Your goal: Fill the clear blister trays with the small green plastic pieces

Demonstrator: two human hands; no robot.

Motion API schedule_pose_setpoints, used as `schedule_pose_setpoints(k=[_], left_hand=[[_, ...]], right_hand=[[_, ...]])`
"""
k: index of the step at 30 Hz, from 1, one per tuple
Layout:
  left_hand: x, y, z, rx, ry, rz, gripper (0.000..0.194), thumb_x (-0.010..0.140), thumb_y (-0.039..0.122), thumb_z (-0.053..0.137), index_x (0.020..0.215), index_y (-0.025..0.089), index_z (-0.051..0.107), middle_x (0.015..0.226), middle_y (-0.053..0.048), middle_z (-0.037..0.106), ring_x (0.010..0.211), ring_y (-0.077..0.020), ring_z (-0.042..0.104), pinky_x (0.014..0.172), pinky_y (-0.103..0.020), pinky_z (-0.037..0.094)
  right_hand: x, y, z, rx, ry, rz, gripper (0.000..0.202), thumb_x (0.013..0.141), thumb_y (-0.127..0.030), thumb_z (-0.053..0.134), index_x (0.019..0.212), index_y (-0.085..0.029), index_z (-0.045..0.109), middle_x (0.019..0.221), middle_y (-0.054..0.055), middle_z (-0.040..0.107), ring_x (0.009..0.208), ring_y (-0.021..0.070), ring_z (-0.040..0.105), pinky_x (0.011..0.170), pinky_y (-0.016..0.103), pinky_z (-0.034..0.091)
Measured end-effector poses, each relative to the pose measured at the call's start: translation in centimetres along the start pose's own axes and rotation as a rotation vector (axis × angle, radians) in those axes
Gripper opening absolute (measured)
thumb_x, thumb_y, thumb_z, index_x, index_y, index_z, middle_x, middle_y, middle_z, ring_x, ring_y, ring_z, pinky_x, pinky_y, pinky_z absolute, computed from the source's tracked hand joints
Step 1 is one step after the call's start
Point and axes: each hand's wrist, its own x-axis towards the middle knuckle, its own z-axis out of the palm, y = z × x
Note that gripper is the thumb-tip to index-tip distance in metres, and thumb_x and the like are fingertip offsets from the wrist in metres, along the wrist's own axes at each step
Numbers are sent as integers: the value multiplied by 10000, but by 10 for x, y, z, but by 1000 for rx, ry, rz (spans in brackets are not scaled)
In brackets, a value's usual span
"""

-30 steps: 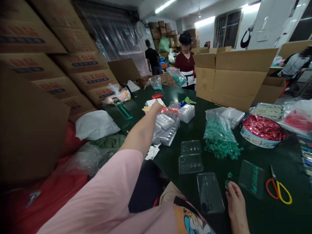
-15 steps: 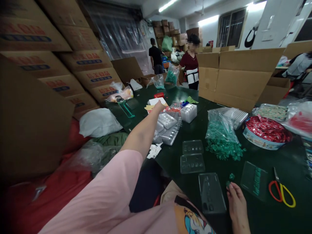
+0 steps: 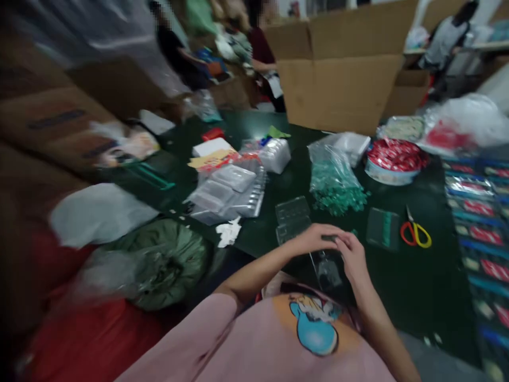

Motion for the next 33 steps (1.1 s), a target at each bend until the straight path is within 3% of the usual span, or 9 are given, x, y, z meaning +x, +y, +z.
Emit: schedule_pose_setpoints(k=[3,6,9,13,16,19,26,30,33], left_hand=[[4,-16,7,-130,144,-123,396,773,305,737,1142,163,710,1172,-122,696,1084,-240,643,965,-346,470],[6,-34,6,-305,139,-259,509,708,337,785,1181,171,691,1174,-111,696,992,-237,667,888,-345,505],[3,-46,9,-440,144,-346,545,692,360,793,1193,176,684,1089,-90,727,943,-224,671,869,-345,505],[2,-56,21,-634,269,-434,522,676,385,806,1137,162,708,969,-76,744,855,-186,673,848,-329,494],[3,-58,27,-798,264,-504,550,663,370,825,1150,158,685,988,-88,735,833,-168,677,810,-307,493],[2,-59,24,-875,262,-521,514,674,350,828,1122,167,655,1045,-99,722,867,-158,682,785,-270,483],[-18,-74,-4,-736,416,-542,431,678,370,813,1022,175,643,1090,-94,707,863,-138,672,736,-239,483],[-29,-81,-5,-536,403,-583,468,719,422,750,1095,153,675,1010,-107,717,846,-171,672,737,-283,505],[-33,-82,1,-193,302,-508,387,753,369,717,1081,165,713,983,-88,713,877,-195,658,802,-327,511]], right_hand=[[3,-11,6,42,29,5,272,669,-384,790,814,-203,648,713,-33,629,647,98,555,624,229,438],[7,-15,5,100,36,24,277,663,-385,790,812,-212,633,680,-44,616,613,96,543,576,221,412],[7,-16,2,198,14,93,300,662,-384,796,842,-219,622,749,-29,667,660,105,596,581,215,418],[8,-13,-3,242,-20,139,321,676,-402,788,872,-232,599,844,-6,712,716,119,642,616,225,447],[10,-9,-16,91,-10,73,293,725,-431,738,887,-233,595,853,7,711,763,145,653,657,255,468],[10,-3,-34,-285,24,-82,212,778,-391,674,880,-215,617,859,22,690,791,164,634,743,301,480],[-4,19,-47,-1012,-141,-214,137,819,-194,606,949,-212,645,898,45,621,783,178,572,725,301,446],[-7,32,-44,-1153,-122,-241,199,861,-119,492,960,-203,643,901,62,599,801,181,550,724,286,420],[-6,34,-47,-1145,-93,-250,227,872,-120,461,973,-196,649,893,65,589,784,177,541,723,277,414]])
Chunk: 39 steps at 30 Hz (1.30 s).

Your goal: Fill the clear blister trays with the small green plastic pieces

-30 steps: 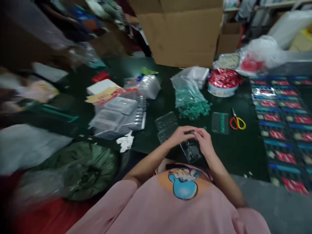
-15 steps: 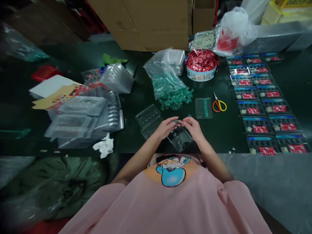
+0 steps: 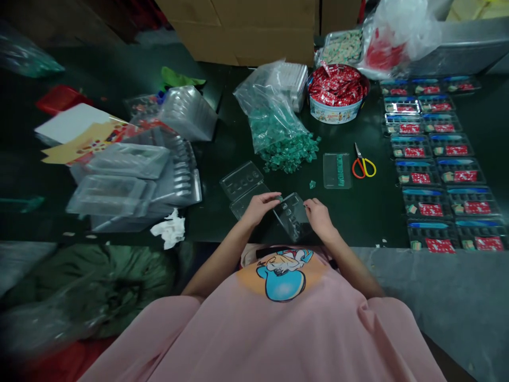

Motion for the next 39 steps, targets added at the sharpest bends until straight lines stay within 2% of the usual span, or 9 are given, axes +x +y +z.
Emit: schedule_pose_setpoints(k=[4,9,16,21,26,32,34,37,39], left_hand=[[-3,0,10,437,-2,210,267,817,246,649,1065,194,734,1059,-87,675,918,-198,637,851,-333,500],[-7,-1,14,691,-36,338,287,881,236,594,1146,195,698,975,-84,667,904,-195,624,832,-316,499],[-13,-12,12,722,-119,387,303,921,257,531,1182,186,667,1062,-109,631,952,-202,614,856,-314,497],[-12,-20,14,751,-76,368,267,934,272,501,1116,201,682,983,-92,614,895,-190,597,820,-300,488],[2,-23,24,772,-68,384,280,936,229,470,1123,181,673,987,-93,632,894,-189,582,855,-317,476],[24,-12,34,774,-93,456,328,921,146,451,1182,165,649,1052,-122,645,957,-216,592,906,-355,461],[27,-9,36,744,-85,461,279,914,178,490,1125,168,672,1035,-119,638,951,-215,593,897,-347,467],[30,-7,38,741,-68,445,227,911,208,504,1022,179,700,1005,-100,615,902,-194,585,836,-312,480],[34,-7,41,755,-51,430,223,911,208,498,988,195,707,976,-78,606,865,-177,578,801,-291,480]], right_hand=[[1,0,-3,-11,1,8,225,879,-128,454,965,-192,652,894,65,584,768,175,540,716,273,406],[1,-5,-6,-22,-3,27,225,878,-121,450,960,-193,648,890,60,579,766,175,543,716,272,398],[1,-7,-6,-10,-5,44,242,866,-117,444,959,-191,655,903,70,590,755,178,544,712,280,405],[1,-5,-6,2,2,30,240,867,-130,444,971,-191,651,903,68,595,766,177,555,719,280,418],[2,0,-2,-9,21,35,241,858,-123,451,970,-192,653,893,67,595,780,179,565,730,280,431],[3,7,-5,-24,51,52,206,888,-158,469,978,-192,651,883,62,597,778,183,572,746,289,446],[10,9,-12,-32,90,38,196,910,-193,474,991,-188,652,910,75,607,815,197,575,775,307,455],[31,13,-23,-97,137,-25,244,925,-179,457,1073,-172,651,1059,122,620,963,236,556,877,358,442],[49,15,-27,-175,85,-72,286,912,-123,445,1104,-166,653,1124,142,615,1014,254,529,908,385,424]])
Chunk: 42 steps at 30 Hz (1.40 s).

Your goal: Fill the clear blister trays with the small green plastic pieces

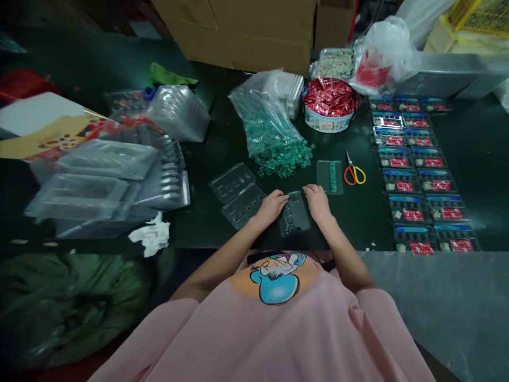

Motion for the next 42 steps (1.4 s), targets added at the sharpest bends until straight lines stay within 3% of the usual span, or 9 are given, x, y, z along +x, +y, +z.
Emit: schedule_pose_setpoints(k=[3,6,10,14,17,24,30,36,42], left_hand=[[8,0,2,-18,8,-17,212,895,196,520,976,201,716,950,-67,614,866,-180,587,814,-297,486],[9,2,-2,-98,51,-19,264,877,187,555,1101,186,694,1037,-93,633,967,-202,609,893,-328,490],[-3,15,-11,-267,209,-12,342,878,241,591,1211,188,643,1205,-109,619,1082,-202,604,985,-362,474],[-13,34,-14,-514,227,15,373,842,257,643,1210,192,644,1187,-104,648,909,-160,654,890,-339,525],[-14,42,-18,-603,234,-41,306,824,284,662,1114,191,693,1085,-93,691,900,-174,660,849,-333,530],[-16,43,-26,-815,112,-231,247,802,323,656,983,162,708,948,-72,712,852,-181,654,799,-310,512],[-19,36,-34,-828,34,-117,158,760,298,703,822,153,682,921,-60,636,853,-161,597,783,-273,460],[-27,33,-35,-941,-73,-148,217,769,339,709,782,142,619,836,-29,595,777,-132,547,739,-257,419],[-32,31,-25,-1133,-99,-231,355,708,425,767,843,132,619,831,-23,603,743,-116,540,732,-262,413]], right_hand=[[21,3,-1,-91,-111,-23,281,891,-78,452,1017,-172,685,1028,149,633,951,256,524,873,390,424],[26,2,-5,-38,-78,9,255,876,-76,479,999,-166,684,969,143,632,924,246,535,862,382,426],[13,-9,-12,383,48,90,221,837,-212,604,1048,-183,665,938,73,634,834,189,571,813,339,460],[-1,-27,-8,914,-27,240,295,716,-375,735,954,-208,680,797,-2,643,743,146,584,747,293,471],[-6,-36,-1,1118,-46,313,339,654,-419,778,901,-209,680,777,-17,659,729,130,581,736,275,470],[-10,-40,6,1156,-61,349,323,606,-409,809,781,-192,644,682,-49,599,627,97,507,645,239,412],[-19,-37,12,1129,-129,282,293,647,-391,797,731,-190,601,641,-62,523,594,92,427,605,240,330],[-25,-35,22,1116,-188,210,306,678,-377,780,671,-192,536,640,-61,454,614,99,382,601,240,290],[-30,-44,27,1333,-180,377,335,674,-394,788,649,-201,515,669,-50,469,623,101,409,600,226,338]])
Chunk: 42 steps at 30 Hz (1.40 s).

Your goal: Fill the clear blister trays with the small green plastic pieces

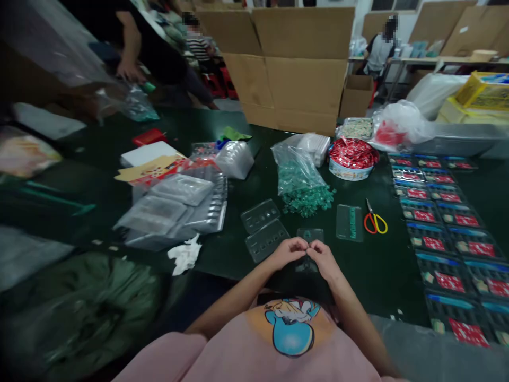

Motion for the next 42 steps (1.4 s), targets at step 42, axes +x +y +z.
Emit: schedule_pose_setpoints(k=[42], left_hand=[[27,0,-27,477,320,109,286,775,232,663,1044,148,713,857,-44,704,766,-146,626,743,-267,489]], right_hand=[[9,-16,-23,-293,348,-205,288,751,-432,659,915,-204,592,831,7,634,735,131,568,686,260,452]])
